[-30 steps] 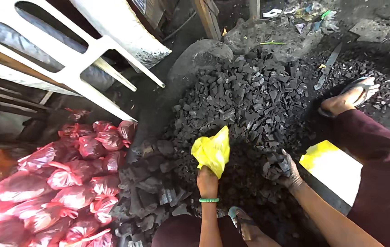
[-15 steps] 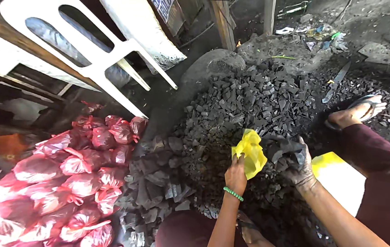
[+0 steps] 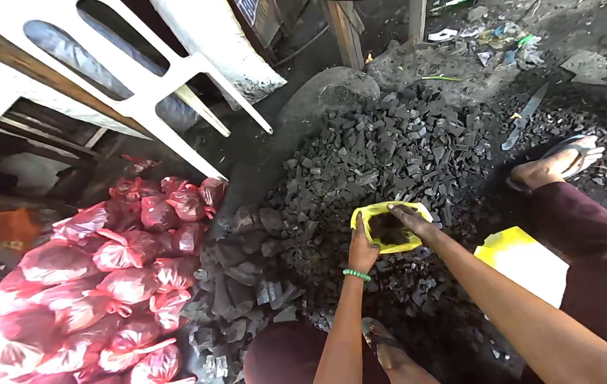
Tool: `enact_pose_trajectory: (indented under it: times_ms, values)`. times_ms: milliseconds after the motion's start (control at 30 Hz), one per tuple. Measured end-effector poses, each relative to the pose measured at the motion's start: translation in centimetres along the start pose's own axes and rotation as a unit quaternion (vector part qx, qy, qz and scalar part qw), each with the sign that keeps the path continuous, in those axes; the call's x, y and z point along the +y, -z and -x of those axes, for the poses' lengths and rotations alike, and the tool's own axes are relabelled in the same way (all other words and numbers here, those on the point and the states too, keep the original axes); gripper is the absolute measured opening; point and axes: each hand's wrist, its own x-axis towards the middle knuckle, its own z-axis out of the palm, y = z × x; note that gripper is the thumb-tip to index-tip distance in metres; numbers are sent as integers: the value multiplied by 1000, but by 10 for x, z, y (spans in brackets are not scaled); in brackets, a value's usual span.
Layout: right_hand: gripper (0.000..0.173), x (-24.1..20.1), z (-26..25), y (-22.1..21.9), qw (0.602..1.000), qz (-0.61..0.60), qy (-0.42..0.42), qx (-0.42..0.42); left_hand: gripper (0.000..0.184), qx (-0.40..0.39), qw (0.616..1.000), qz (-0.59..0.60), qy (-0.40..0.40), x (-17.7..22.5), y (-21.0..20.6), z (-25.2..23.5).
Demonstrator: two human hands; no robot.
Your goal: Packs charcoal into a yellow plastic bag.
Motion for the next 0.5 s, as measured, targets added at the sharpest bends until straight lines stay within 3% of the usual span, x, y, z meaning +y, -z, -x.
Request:
enact_pose_trajectory:
  times_ms: [67, 167, 233, 300, 367, 400, 500]
  values:
    - [54, -14, 7, 15, 998, 45, 32, -37, 101, -17, 999, -6, 28, -1, 3, -8]
    - [54, -8, 32, 46, 994, -74, 64, -57, 93, -15, 999, 31, 24, -13, 5, -11]
    - [59, 28, 43, 59, 969, -232, 55, 65, 79, 45, 994, 95, -12, -26, 1, 4]
    - [57, 71, 59, 65, 910, -323, 4, 260, 70, 146, 971, 188, -23, -40, -12, 26]
    - [54, 120, 73, 62, 861, -266, -74, 428, 64, 238, 932, 266, 58, -56, -37, 48]
    - [53, 141, 81, 56, 851, -196, -127, 470, 62, 264, 915, 279, 124, -62, -53, 60]
    - [56, 176, 95, 31, 859, -3, -245, 449, 67, 236, 884, 267, 303, -67, -104, 89]
